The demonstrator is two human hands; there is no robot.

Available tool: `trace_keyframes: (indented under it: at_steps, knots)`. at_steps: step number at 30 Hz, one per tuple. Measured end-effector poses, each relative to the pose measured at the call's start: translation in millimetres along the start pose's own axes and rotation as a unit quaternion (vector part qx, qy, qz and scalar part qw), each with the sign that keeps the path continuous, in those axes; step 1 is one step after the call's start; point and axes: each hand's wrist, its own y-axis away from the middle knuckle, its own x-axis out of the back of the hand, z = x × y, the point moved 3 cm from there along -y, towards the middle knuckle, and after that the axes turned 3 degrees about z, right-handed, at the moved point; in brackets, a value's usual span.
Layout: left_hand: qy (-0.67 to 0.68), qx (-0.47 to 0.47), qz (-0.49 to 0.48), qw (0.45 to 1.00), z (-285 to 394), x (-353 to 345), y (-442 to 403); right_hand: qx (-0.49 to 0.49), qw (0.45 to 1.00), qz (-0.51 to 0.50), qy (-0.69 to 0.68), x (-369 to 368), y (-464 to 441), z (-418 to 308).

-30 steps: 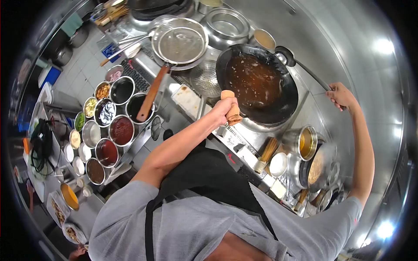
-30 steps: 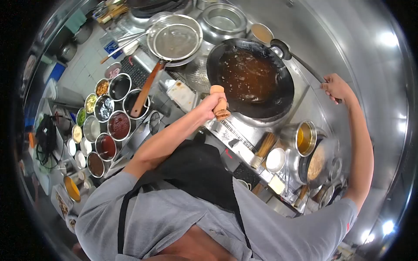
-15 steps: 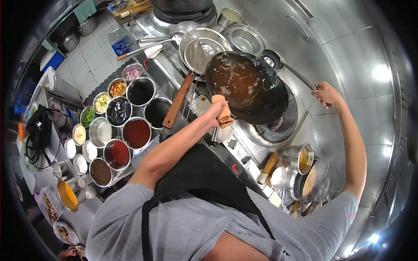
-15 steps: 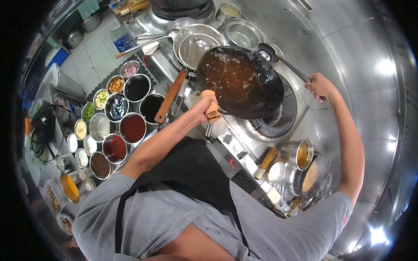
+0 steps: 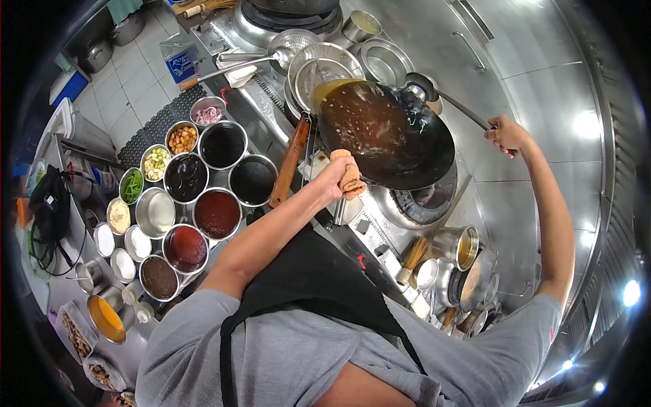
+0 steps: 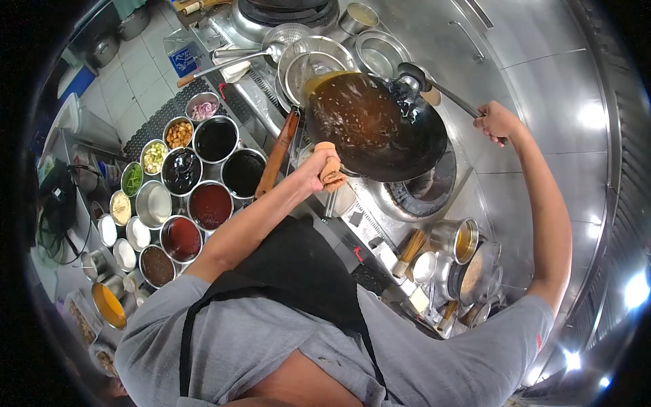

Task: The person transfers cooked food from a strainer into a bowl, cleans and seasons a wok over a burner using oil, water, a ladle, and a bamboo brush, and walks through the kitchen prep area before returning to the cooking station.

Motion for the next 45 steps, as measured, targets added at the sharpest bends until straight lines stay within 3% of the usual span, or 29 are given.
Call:
trace_keyframes:
  at_steps: [12,14,20,23,25,27,29,32,34,36,40,45]
  knots:
    - [0.036,0.009,-0.044,0.998,2,3,-10,-0.008,0.998,-0.015,0.063,17,-13,-27]
    - [0.044,0.009,-0.044,0.998,5,-1,-4,-0.003,0.998,0.029,0.051,20,-10,-33]
    - [0.084,0.018,-0.069,0.994,12,-13,5,0.036,0.994,0.025,0.101,37,-27,-47]
    - [0.121,0.016,-0.097,0.988,11,-12,-9,0.047,0.986,0.032,0.159,49,-33,-67]
    - [0.156,0.051,-0.193,0.967,8,-11,-25,0.060,0.983,0.032,0.169,56,-35,-82]
    - [0.125,0.058,-0.176,0.975,8,-17,-20,0.091,0.961,0.057,0.256,60,-40,-96]
    - [0.179,0.106,-0.151,0.967,10,-30,-1,0.119,0.951,0.084,0.273,57,-40,-108]
    - [0.228,0.131,-0.202,0.944,4,-31,-11,0.137,0.918,0.124,0.350,49,-33,-126]
    - [0.263,0.159,-0.218,0.926,-5,-35,-17,0.220,0.841,0.264,0.418,43,-31,-125]
    - [0.243,0.129,-0.288,0.917,-16,-42,-22,0.207,0.842,0.268,0.420,37,-20,-114]
    - [0.234,0.190,-0.267,0.915,-56,-49,-37,0.185,0.852,0.308,0.382,29,14,-51]
    - [0.060,0.154,-0.192,0.967,-95,-52,-65,0.073,0.912,0.244,0.322,1,38,113]
